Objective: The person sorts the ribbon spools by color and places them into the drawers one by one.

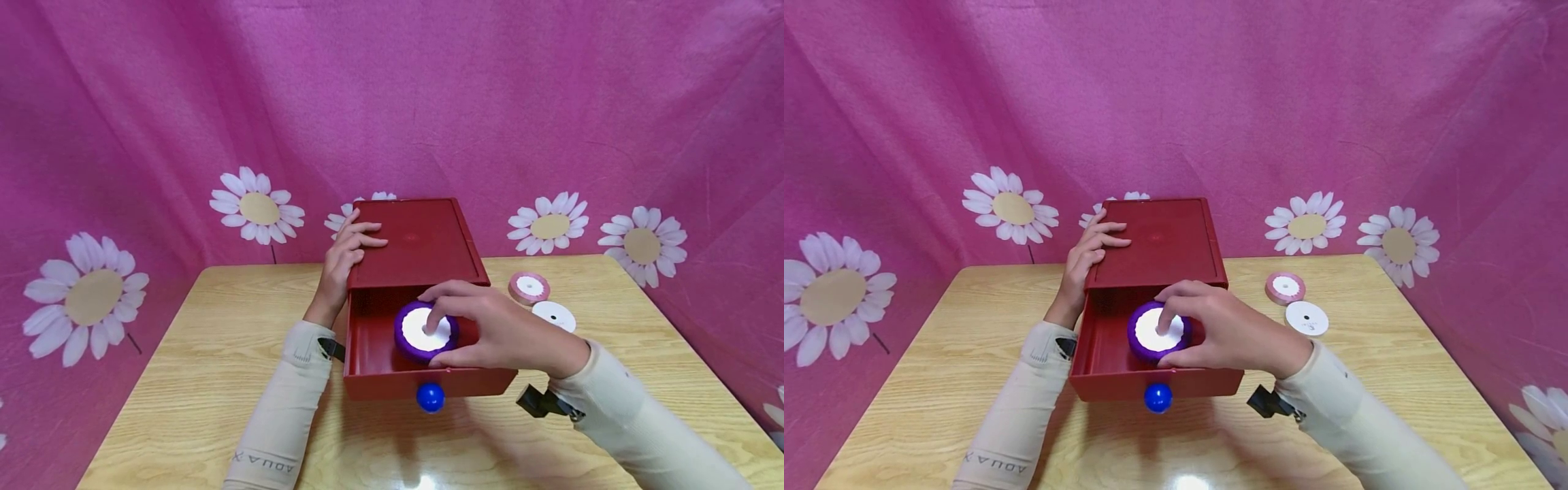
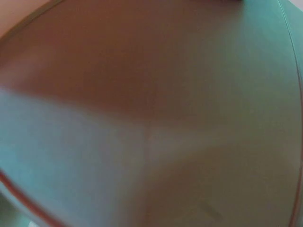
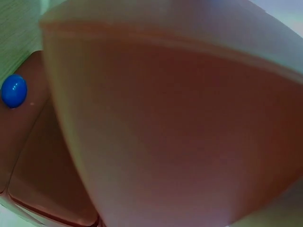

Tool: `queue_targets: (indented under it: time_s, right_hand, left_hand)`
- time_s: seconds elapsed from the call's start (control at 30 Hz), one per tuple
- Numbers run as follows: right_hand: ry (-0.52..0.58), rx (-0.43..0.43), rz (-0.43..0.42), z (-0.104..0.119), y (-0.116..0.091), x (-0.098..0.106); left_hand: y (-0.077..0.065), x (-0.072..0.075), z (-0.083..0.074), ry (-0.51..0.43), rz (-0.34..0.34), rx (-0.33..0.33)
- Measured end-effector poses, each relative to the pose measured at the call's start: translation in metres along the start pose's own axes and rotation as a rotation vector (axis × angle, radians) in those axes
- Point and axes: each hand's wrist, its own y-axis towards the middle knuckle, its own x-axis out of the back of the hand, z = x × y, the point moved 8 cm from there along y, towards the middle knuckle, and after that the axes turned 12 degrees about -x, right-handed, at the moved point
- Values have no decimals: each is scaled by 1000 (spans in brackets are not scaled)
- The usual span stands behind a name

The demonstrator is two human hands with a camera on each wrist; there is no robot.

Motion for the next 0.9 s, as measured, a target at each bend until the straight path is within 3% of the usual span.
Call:
queue_targets:
  time_s: [0.2, 0.6, 0.9]
  right_hand:
    - [-59, 6, 35, 0, 4, -7]
    - [-168, -29, 43, -2, 6, -14]
    - [-230, -56, 60, -5, 5, -19]
  left_hand:
    - [-2, 2, 6, 5, -8, 27]
    - [2, 0, -6, -3, 13, 14]
    - [1, -1, -4, 2, 15, 20]
